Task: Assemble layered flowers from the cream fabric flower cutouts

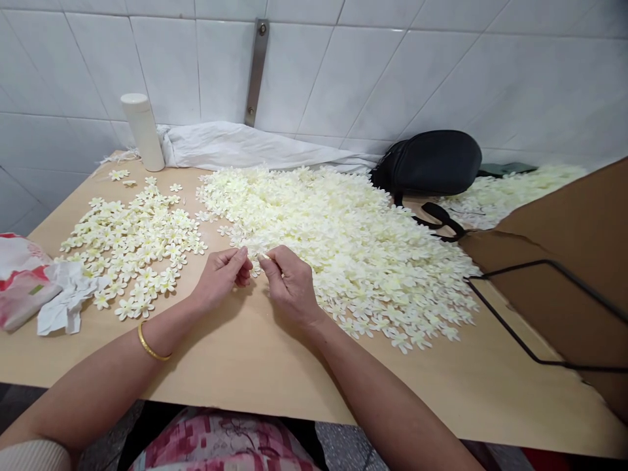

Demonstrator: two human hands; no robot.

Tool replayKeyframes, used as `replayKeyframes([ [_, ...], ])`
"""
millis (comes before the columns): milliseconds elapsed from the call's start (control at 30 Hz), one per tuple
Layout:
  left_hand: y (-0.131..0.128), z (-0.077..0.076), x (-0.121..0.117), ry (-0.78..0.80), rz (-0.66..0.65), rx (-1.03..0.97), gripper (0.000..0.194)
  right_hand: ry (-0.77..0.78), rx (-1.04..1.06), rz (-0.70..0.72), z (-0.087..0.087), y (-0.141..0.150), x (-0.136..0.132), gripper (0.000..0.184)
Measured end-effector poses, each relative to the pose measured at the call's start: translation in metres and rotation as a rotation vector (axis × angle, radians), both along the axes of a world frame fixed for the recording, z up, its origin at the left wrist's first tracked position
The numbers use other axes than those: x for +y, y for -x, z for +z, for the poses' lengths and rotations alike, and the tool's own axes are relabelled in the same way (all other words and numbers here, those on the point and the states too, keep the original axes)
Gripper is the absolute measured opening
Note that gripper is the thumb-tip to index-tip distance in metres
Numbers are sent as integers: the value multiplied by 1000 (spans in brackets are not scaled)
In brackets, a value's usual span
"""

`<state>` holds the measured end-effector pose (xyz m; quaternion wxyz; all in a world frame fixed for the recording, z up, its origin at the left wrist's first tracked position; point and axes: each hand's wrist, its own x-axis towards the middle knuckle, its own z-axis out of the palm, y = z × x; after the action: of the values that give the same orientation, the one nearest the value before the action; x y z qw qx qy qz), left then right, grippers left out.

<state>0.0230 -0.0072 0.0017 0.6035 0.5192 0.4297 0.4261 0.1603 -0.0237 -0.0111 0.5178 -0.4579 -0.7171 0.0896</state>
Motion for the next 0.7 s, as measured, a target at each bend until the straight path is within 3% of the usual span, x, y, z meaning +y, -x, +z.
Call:
replayKeyframes([
  [233,1,1,-1,46,-74,-32,43,102,73,-36,0,0,-1,38],
  [433,2,-6,2,87,-132,-120,34,214,128,63,-6,1,2,26],
  [567,3,-6,2,98,-117,-123,25,223,83,47,-6,1,1,22],
  [700,1,-2,0,136,-83,-123,17,303,194,-7,-5,0,1,18],
])
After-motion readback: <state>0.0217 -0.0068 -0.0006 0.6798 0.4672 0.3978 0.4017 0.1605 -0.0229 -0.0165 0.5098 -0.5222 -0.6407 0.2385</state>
